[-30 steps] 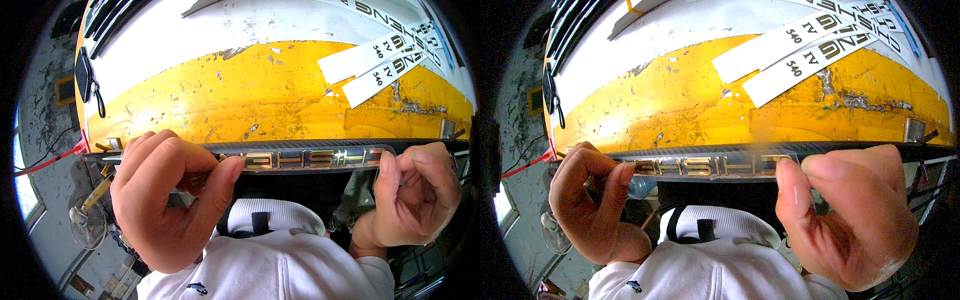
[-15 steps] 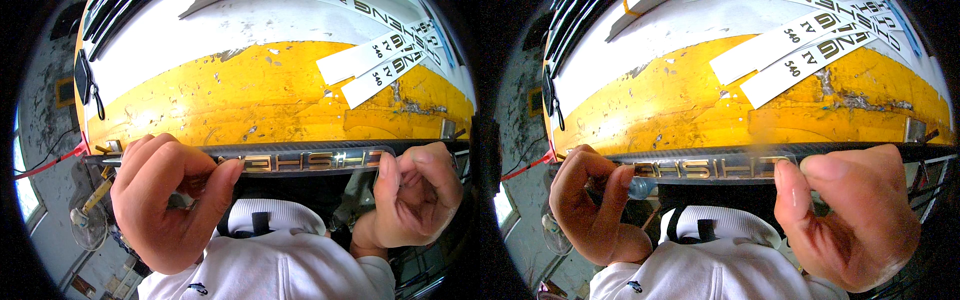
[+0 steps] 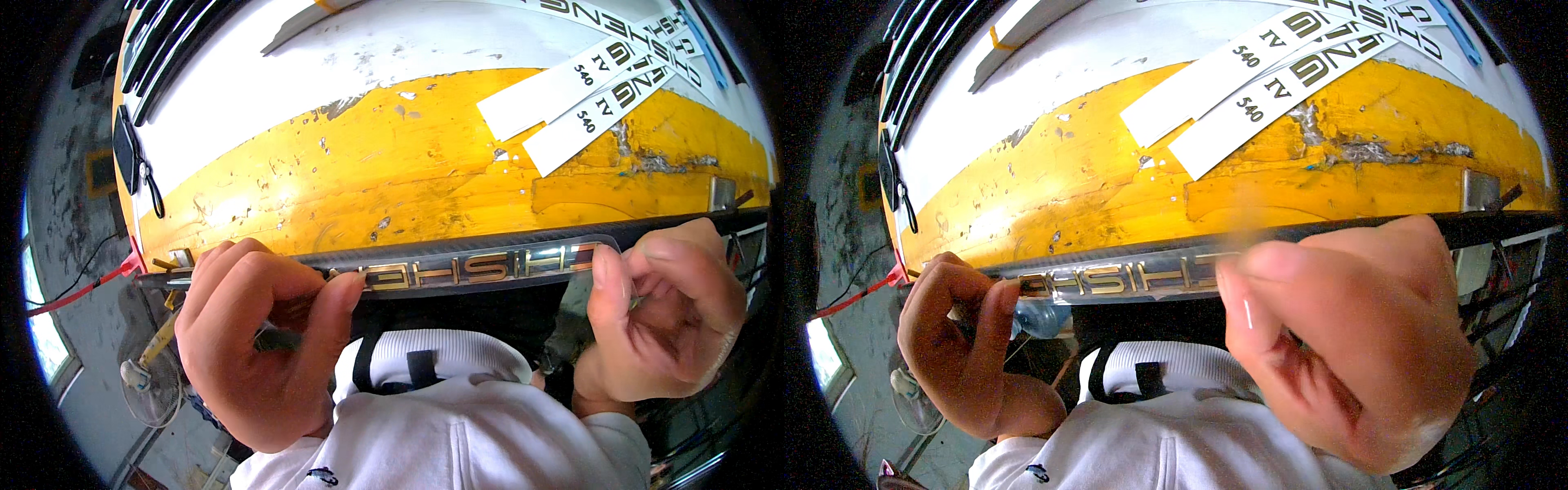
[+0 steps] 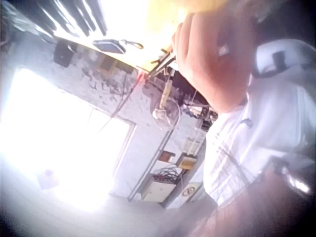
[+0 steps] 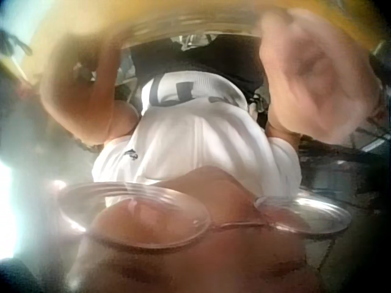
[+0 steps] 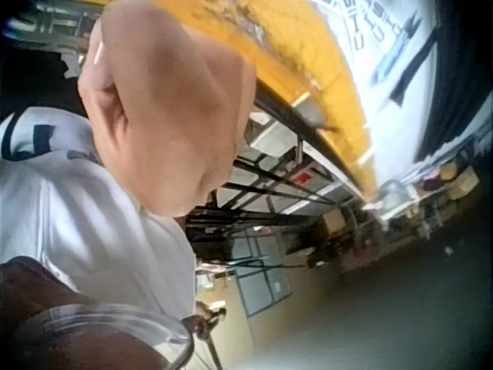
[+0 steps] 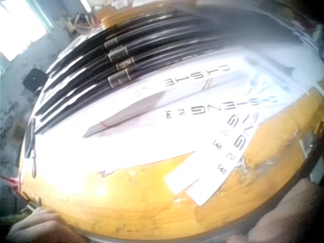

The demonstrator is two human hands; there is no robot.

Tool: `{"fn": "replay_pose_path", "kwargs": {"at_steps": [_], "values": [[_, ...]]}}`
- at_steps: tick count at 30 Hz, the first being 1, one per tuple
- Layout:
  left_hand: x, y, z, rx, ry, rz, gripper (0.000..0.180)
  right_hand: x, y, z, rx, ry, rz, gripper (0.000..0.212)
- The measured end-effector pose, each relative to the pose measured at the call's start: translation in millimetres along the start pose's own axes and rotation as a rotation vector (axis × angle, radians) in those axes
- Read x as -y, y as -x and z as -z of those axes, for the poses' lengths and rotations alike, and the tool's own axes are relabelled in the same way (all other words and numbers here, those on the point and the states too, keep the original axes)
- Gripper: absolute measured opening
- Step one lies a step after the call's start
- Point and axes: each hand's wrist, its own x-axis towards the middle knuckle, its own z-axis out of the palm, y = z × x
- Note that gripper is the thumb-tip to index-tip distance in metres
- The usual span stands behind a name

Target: The person applies labels to fishing rod segments. They peel adhesive stickers from a sheet and press them onto the rods, aligning them carefully before moving each rod aside.

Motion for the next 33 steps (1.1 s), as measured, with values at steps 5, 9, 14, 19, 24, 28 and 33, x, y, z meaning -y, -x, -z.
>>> {"fn": "replay_pose_path", "kwargs": {"at_steps": [5,9,14,19,24,28,33], "values": [[-0.6,-0.6,0.0,-0.033,0.0,0.002,0.024,0.3,0.1,0.6,0.003,0.006,-0.002,0.054],[2.5,-1.4,-0.6,-0.056,0.0,-0.047,0.026,0.3,-1.4,0.5,0.012,0.009,-0.005,0.054],[4.2,-0.7,-0.1,-0.051,0.0,-0.046,0.026,1.7,-2.2,1.8,0.052,0.033,-0.007,0.055],[3.6,0.4,0.5,-0.052,-0.015,-0.03,0.026,0.1,-2.2,0.3,0.035,0.027,0.005,0.054],[5.7,-0.6,0.3,-0.05,-0.017,-0.048,0.027,-2.3,-3.7,-3.9,0.02,0.081,0.097,0.053],[5.5,0.3,-0.2,-0.061,-0.003,-0.027,0.027,0.5,-1.7,-3.0,0.011,0.03,0.003,0.053],[5.2,-0.2,-0.1,-0.054,-0.005,-0.039,0.026,1.4,2.1,-5.9,0.002,0.025,-0.012,0.054]]}}
